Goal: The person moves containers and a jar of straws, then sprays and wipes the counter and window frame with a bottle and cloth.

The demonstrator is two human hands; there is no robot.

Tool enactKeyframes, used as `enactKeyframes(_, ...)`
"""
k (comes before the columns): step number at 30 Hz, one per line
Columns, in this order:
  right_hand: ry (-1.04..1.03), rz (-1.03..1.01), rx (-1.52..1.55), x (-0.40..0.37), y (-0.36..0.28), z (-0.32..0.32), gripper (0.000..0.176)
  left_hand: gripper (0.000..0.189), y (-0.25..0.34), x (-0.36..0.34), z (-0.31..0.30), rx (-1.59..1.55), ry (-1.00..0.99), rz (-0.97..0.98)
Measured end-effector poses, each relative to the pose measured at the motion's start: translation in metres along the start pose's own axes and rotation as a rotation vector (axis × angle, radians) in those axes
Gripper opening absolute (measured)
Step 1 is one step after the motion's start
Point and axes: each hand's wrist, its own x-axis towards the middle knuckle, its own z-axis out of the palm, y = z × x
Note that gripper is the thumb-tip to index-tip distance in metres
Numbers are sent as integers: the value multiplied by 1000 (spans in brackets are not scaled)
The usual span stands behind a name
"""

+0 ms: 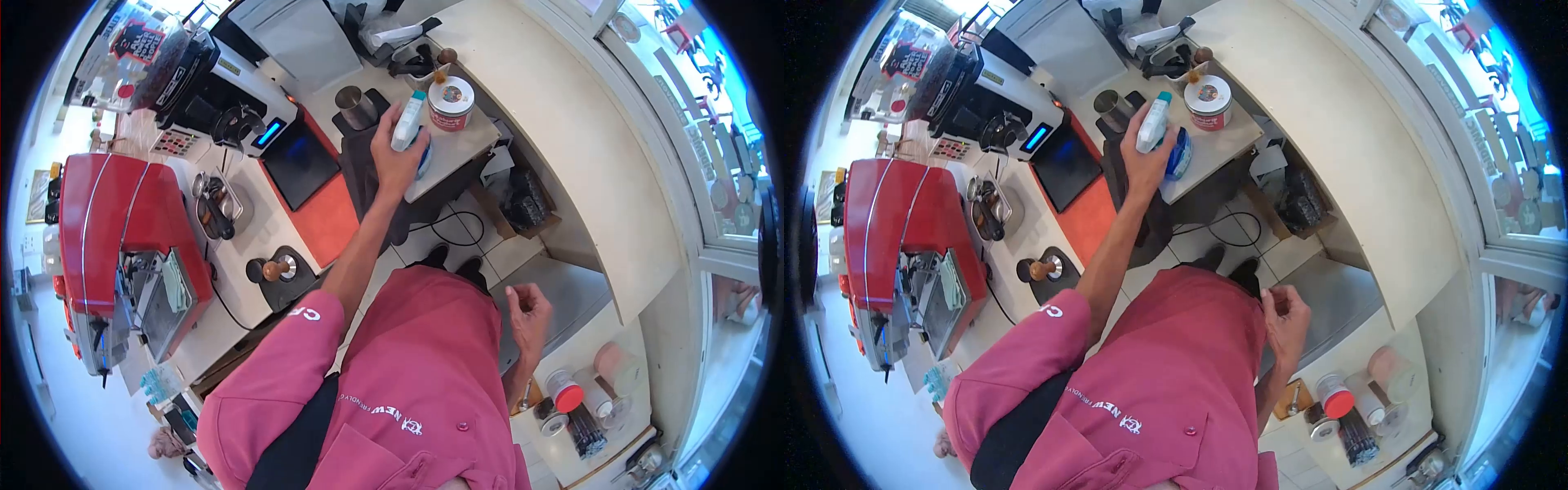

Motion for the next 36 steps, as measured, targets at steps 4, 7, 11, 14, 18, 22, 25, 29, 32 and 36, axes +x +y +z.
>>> enactKeyframes(4, -136, -47, -68, 15, 10, -10, 29, 28, -10, 10, 2, 68, -45, 148)
enactKeyframes(7, -158, -64, -43, 25, 12, -21, 31, 20, 4, 0, 4, 114, -35, 227)
enactKeyframes(11, -183, -93, -72, 36, 7, -30, 29, 18, 61, -28, -21, 117, -7, 236)
enactKeyframes(14, -306, -211, -126, 48, -6, -5, 29, 19, 108, -34, -54, -35, -21, 49)
enactKeyframes(18, -489, -422, -268, 69, -51, 58, 39, 28, 139, -38, -101, -301, -22, -49)
enactKeyframes(22, -304, -634, -308, 89, -78, 154, 60, 27, 170, -41, -133, -92, -59, 43)
enactKeyframes(25, -196, -566, -346, 111, -94, 211, 55, 27, 176, -39, -154, -1, -108, 64)
enactKeyframes(29, -301, -611, -125, 121, -82, 242, 39, 26, 169, -37, -170, -32, -155, -21)
enactKeyframes(32, -404, -618, 83, 115, -78, 204, 32, 25, 155, -31, -157, -116, -303, -58)
enactKeyframes(36, -354, -231, 446, 95, -79, 109, 30, 17, 149, -32, -120, -112, -426, -175)
